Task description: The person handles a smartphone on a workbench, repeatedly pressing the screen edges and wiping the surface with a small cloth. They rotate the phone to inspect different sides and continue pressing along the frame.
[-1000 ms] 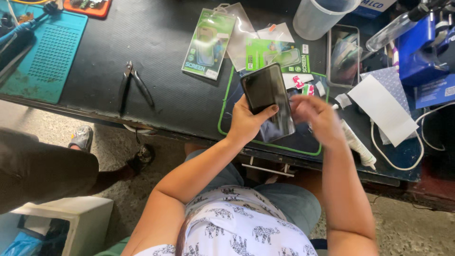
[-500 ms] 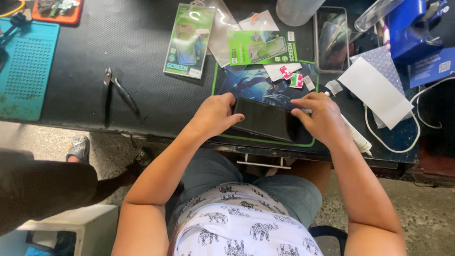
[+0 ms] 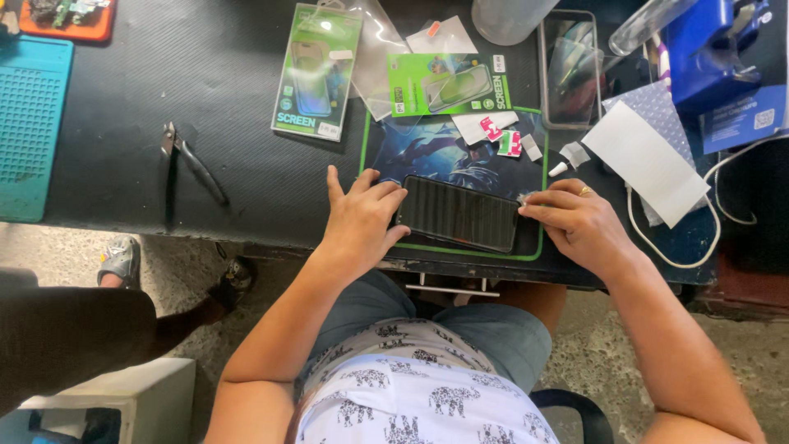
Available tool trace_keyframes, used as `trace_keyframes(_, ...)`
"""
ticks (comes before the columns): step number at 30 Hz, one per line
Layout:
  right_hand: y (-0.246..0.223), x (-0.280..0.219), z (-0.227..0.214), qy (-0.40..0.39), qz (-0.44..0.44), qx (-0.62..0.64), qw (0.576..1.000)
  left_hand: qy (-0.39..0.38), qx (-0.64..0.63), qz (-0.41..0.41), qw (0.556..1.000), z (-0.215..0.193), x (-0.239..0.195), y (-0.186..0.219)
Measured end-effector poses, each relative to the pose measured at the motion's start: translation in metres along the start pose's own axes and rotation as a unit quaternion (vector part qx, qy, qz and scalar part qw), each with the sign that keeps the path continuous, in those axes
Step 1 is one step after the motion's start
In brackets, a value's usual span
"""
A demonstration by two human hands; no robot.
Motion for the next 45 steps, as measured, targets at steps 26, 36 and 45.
trace_keyframes(26, -0.013, 0.040, 0.002, -0.098, -0.039, -0.046, 0.993, -0.014, 0.022, 0.007, 1.000, 0.012, -0.002, -0.003)
trace_keyframes(36, -0.019, 0.055, 0.007, -0.110, -0.065, -0.052, 0.990, -0.013, 0.020, 0.006, 1.000, 0.012, -0.003, -0.002)
trace_keyframes(45, -0.029, 0.070, 0.011, -0.119, -0.078, -0.051, 0.989, -0.005, 0.014, 0.010, 1.000, 0.012, -0.004, -0.002)
Point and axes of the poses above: each hand's wrist, its own x-axis towards the middle knuckle, its own z-axis out of the palm, y = z × x, the point moved 4 cm from there along x, towards the middle knuckle, and after that the axes turned 9 degrees about x, right-handed, at the moved point
